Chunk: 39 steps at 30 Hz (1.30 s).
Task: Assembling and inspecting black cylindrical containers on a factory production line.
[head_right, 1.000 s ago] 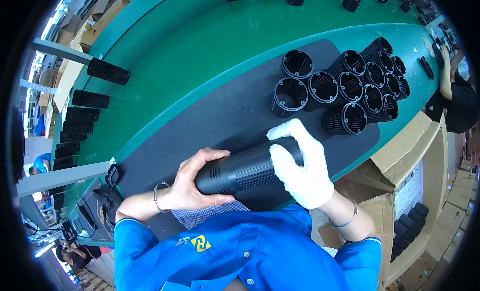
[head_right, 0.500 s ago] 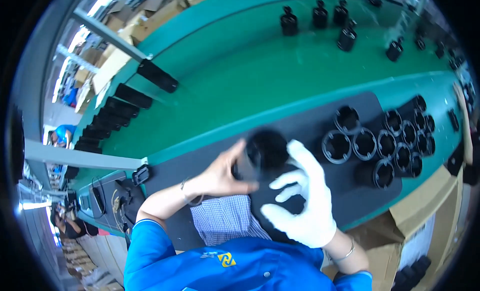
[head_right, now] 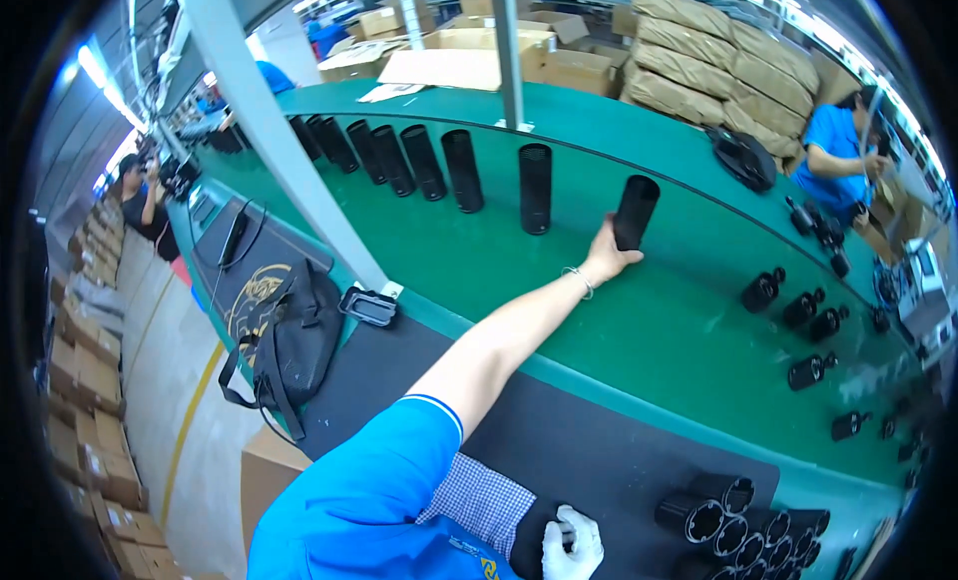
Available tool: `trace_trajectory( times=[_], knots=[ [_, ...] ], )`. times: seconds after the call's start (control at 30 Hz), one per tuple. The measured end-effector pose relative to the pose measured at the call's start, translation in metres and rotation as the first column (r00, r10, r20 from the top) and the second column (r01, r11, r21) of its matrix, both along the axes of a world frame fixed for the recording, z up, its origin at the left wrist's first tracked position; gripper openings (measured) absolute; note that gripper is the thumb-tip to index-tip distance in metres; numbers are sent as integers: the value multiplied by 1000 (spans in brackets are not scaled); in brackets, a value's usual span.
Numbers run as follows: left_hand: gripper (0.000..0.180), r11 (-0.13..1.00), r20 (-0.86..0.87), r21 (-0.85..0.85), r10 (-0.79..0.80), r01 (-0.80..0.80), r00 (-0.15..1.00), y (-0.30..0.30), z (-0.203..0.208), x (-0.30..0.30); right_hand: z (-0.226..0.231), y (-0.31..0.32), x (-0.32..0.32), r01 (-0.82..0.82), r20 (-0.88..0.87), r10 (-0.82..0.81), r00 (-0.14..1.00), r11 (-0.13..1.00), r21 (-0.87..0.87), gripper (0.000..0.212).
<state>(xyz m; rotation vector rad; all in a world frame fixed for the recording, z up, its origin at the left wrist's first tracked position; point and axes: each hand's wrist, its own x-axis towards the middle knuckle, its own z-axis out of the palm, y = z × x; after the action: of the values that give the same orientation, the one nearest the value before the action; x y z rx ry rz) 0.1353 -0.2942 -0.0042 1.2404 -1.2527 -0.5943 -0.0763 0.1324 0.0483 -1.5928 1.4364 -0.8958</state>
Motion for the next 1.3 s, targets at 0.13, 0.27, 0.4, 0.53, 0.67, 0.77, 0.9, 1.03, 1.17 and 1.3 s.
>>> trace_trajectory(
  times=[0.13, 0.27, 0.4, 0.53, 0.67, 0.77, 0.9, 1.03, 1.17, 1.3],
  knots=[
    [84, 998, 88, 45, 27, -31, 996, 5, -4, 16, -4, -4, 0, -41, 17, 42, 999, 999, -10, 25],
    [84, 927, 133, 365, 42, -89, 990, 39, 33, -8, 2, -21, -4, -1, 71, -6, 997, 995, 99, 26],
    [61, 991, -12, 100, 95, -93, 995, 118, 56, -9, 16, -44, 6, -2, 258, -99, 961, 931, 365, 33],
    [27, 933, -29, -289, -234, 216, 972, 214, 143, -20, 33, -71, 18, -74, 228, -9, 974, 934, 351, 40],
    [13, 607, 110, -771, -171, 192, 979, 284, 207, -30, 17, -85, 32, -132, 214, 60, 975, 932, 338, 40],
    [5, 668, -131, -738, 0, -97, 991, 338, 238, -61, 9, -89, 33, -124, 186, 70, 980, 947, 296, 39],
    [5, 720, -84, -691, -2, -57, 996, 343, 244, -60, -8, -82, 34, -138, 164, 94, 982, 950, 281, 39],
    [6, 769, -39, -639, -18, -11, 999, 340, 256, -48, -19, -75, 34, -143, 136, 110, 985, 953, 267, 39],
    [6, 799, -11, -601, -38, 24, 999, 335, 248, -61, 34, -87, 79, -148, 90, 131, 987, 961, 234, 39],
    [6, 812, 12, -582, -52, 49, 999, 329, 244, -60, 100, -99, 105, -163, 32, 160, 987, 971, 177, 38]
  ],
)
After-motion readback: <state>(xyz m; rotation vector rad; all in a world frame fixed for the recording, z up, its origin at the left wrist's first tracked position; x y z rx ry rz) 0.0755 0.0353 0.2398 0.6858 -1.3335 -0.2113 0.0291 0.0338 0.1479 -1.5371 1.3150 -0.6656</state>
